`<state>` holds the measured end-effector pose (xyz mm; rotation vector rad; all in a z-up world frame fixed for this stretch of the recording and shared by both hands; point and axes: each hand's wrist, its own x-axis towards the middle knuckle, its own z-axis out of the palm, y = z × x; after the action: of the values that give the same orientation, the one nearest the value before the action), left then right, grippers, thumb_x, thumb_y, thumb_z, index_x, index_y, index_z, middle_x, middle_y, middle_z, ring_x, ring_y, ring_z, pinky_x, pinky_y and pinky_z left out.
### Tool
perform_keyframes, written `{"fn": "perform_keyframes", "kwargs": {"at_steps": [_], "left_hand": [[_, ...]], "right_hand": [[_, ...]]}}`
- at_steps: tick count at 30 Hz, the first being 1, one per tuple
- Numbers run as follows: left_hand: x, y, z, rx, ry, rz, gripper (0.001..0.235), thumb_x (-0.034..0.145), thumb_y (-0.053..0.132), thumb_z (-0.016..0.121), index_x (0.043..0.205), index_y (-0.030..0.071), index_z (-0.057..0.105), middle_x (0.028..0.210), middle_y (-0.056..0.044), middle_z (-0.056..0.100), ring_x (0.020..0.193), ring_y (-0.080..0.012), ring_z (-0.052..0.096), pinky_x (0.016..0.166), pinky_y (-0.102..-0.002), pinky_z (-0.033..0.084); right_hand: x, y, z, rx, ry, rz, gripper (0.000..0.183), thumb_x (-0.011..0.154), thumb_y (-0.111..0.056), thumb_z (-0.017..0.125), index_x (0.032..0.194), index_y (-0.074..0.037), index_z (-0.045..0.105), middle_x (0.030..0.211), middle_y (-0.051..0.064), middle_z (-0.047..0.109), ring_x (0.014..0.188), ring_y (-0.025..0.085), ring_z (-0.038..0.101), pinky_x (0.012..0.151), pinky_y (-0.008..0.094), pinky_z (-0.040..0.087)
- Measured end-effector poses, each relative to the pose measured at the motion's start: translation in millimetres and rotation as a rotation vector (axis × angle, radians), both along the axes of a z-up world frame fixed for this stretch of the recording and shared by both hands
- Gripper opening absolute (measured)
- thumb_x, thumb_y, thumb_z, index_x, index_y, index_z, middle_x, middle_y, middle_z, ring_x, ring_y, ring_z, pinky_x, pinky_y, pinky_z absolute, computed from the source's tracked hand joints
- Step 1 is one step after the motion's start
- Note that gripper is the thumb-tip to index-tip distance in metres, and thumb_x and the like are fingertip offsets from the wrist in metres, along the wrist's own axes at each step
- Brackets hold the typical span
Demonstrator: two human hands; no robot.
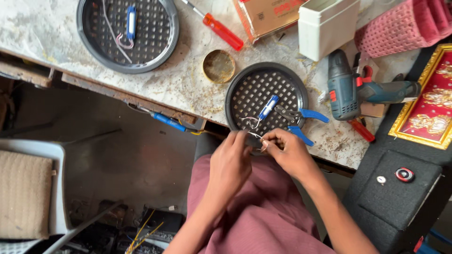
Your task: The person assembles a small electronic device on a perforated circular base. They use a screwdriver to tighten screws, then use pliers to strip and twist wires, and finally secure the connections with electrical tape.
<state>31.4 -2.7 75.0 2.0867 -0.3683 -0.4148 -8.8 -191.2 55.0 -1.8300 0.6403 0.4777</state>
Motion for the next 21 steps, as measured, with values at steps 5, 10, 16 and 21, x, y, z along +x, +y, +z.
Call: {"fn": "perform_keyframes", "kwargs": {"at_steps": [5, 10, 16, 21], "left_hand": [[18, -9, -23, -0.037, -0.249, -0.099, 0.011, 0.088, 0.006, 0.069, 0.099, 0.007, 0.069, 0.093, -0.012, 0.068, 0.087, -0.0351, 0.071, 0.073, -0.046, 0.053], [15, -16, -35, -0.206, -0.038, 0.279, 0.007, 0.089, 0.002, 0.069, 0.096, 0.004, 0.07, 0.09, -0.013, 0.073, 0.08, -0.0332, 0.072, 0.069, -0.041, 0.056], [16, -33, -39, -0.135, -0.033, 0.441, 0.013, 0.091, 0.0, 0.067, 0.103, 0.0, 0.062, 0.088, -0.02, 0.072, 0.081, -0.0388, 0.071, 0.069, -0.045, 0.054], [21, -42, -48, -0.173, 0.12, 0.444, 0.021, 0.09, -0.001, 0.065, 0.106, 0.0, 0.051, 0.087, -0.022, 0.072, 0.08, -0.0393, 0.073, 0.069, -0.045, 0.056]], "right_hand": [[21, 2, 31, -0.327, -0.34, 0.344, 0.014, 0.085, -0.005, 0.073, 0.099, -0.003, 0.074, 0.095, 0.011, 0.074, 0.085, 0.025, 0.074, 0.075, 0.035, 0.057], [52, 15, 36, -0.421, -0.446, 0.329, 0.012, 0.087, -0.004, 0.072, 0.098, -0.002, 0.071, 0.093, 0.013, 0.072, 0.083, 0.027, 0.074, 0.072, 0.037, 0.058], [73, 18, 21, -0.444, -0.417, 0.35, 0.011, 0.086, -0.003, 0.073, 0.095, -0.002, 0.069, 0.09, 0.015, 0.069, 0.078, 0.031, 0.072, 0.067, 0.039, 0.058], [75, 11, 16, -0.512, -0.395, 0.381, 0.013, 0.084, -0.004, 0.075, 0.094, -0.001, 0.068, 0.089, 0.016, 0.069, 0.077, 0.033, 0.071, 0.068, 0.041, 0.057]]}}
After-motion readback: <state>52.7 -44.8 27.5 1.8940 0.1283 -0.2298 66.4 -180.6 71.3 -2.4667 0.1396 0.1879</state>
